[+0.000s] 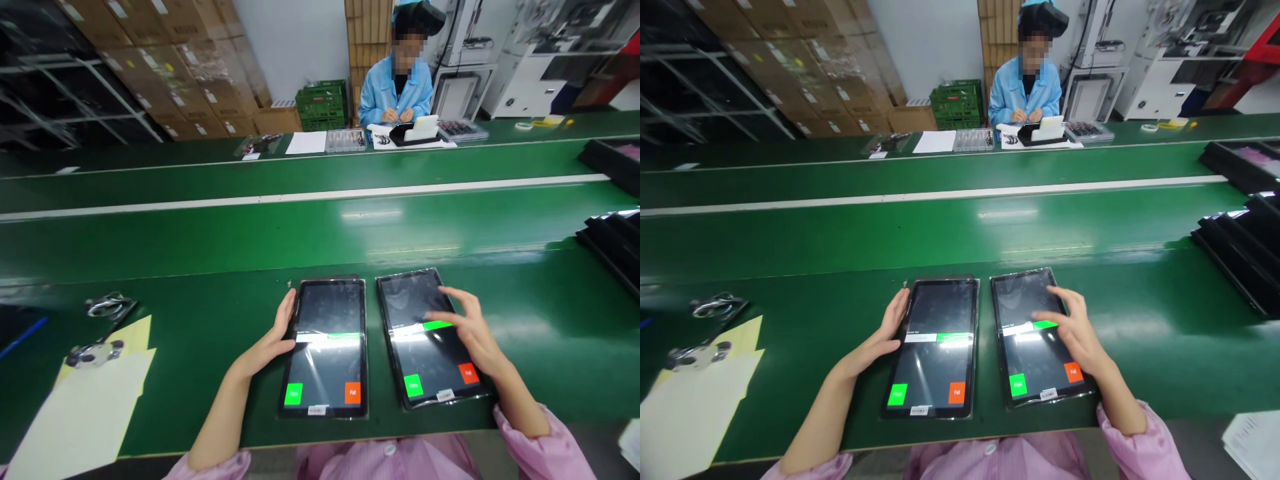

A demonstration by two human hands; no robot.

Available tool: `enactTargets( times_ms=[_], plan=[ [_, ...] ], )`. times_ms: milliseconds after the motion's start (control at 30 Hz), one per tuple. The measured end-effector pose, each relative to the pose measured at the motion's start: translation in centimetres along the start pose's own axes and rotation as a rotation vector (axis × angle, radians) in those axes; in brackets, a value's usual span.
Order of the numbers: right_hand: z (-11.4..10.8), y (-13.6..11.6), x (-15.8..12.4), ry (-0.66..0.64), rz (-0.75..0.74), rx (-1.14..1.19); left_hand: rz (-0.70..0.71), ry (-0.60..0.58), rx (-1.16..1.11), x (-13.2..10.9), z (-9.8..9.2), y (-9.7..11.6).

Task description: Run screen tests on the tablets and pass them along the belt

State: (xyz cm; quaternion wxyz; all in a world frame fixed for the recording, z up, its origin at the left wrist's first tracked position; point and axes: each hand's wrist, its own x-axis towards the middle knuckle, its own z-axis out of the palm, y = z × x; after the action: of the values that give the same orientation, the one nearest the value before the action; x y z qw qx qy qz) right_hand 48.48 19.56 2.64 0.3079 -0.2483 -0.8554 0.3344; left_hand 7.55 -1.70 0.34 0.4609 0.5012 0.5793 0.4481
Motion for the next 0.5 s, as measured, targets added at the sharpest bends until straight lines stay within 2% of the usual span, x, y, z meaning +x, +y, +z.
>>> enactTargets(
  times_ms=[67,167,300,400,433,500],
  plan=[
    [-0.1,-2.2,-0.7,-0.193,-0.164,-0.101,-0.009,-0.099,0.081,-2.1,-0.1,0.4],
    [0.2,-4.6,-2.1,-0.356,-0.303,-0.165,-0.033,-0.173,0.241,-5.1,0.9,0.7],
    [0.3,-5.0,-3.1,-0.408,-0.368,-0.242,-0.176,-0.076,0.543,-7.2,2.4,1.3],
    [-0.7,-3.0,-1.5,-0.415,-0.34,-0.172,-0.134,-0.038,0.617,-6.2,2.0,3.5],
    [-1.1,-2.0,-0.5,-0.366,-0.306,-0.109,-0.106,-0.03,0.627,-5.1,1.6,4.5],
    [-1.8,0.4,1.9,-0.155,-0.141,-0.003,-0.062,-0.047,0.689,-1.9,1.2,6.8]
  ],
)
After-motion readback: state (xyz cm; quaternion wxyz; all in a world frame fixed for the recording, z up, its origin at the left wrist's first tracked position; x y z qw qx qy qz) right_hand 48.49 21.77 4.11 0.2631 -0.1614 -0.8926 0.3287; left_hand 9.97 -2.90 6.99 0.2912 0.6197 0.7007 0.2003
